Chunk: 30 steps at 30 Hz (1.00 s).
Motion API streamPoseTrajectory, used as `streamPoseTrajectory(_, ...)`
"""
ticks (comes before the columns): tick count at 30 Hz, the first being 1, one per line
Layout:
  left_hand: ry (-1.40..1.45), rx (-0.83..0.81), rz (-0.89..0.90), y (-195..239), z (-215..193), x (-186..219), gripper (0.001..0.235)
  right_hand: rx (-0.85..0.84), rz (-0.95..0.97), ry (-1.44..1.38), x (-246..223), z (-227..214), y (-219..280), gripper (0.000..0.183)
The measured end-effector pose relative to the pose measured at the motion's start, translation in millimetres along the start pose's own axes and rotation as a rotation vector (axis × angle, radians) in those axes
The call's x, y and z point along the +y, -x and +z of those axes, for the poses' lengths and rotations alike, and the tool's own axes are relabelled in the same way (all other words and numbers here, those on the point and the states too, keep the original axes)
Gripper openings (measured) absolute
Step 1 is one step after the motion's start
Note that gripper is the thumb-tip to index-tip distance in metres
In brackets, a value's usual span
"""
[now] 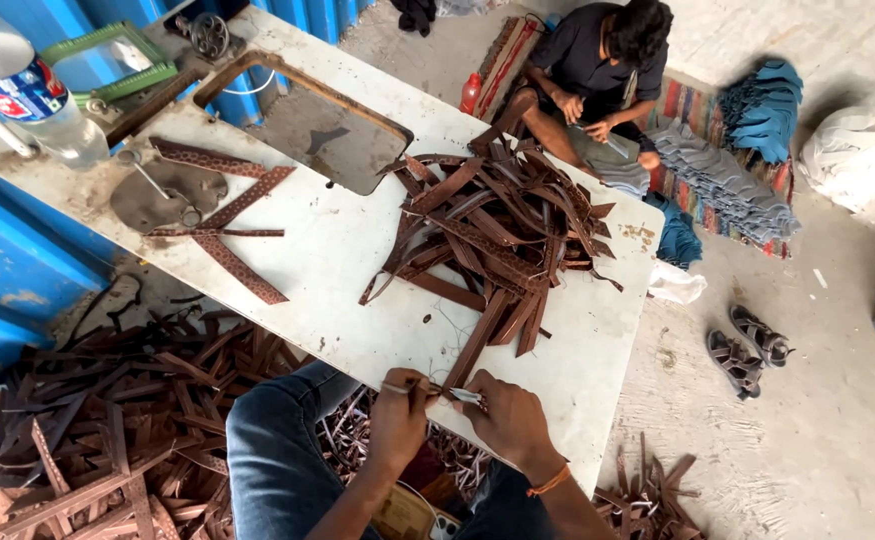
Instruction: The person trims and prepares leather straps for footwear using a small blade while sitting on the floor.
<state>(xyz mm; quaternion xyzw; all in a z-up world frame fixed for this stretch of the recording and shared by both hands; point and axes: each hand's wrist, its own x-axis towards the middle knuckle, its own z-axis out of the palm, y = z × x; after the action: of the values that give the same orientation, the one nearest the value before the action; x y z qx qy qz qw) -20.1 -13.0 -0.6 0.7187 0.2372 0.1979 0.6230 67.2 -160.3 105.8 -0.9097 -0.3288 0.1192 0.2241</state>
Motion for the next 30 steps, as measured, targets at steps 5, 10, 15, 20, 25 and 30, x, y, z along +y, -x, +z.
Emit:
streamPoseTrajectory(5, -0.027, -0.02, 0.02, 2, 1, -10, 0.018, -0.112, 0.074, 0.06, -14, -4, -2, 0.033)
streamPoseTrajectory(10, -0.096, -0.019, 0.091, 4, -1, -1, 0.016, -0.056, -0.008, 0.099, -8, 11, -9, 0.032)
streamPoseTrajectory(15, -0.086, -0.05, 0.093, -1, 7, -32, 0.016, -0.046, -0.028, 0.117, -10, 13, -8, 0.028)
streamPoseTrajectory(20, 0.371, 0.156, -0.062, 3, -41, 14, 0.019, 0.019, 0.024, 0.057, -13, 14, 2, 0.023)
streamPoseTrajectory(25, 0.431, 0.421, -0.141, 28, -78, -31, 0.019, 0.141, 0.073, -0.028, -20, 3, 28, 0.053)
streamPoseTrajectory(30, 0.562, 0.458, -0.447, 28, -65, -127, 0.024, 0.021, 0.142, -0.018, 2, 21, 44, 0.034)
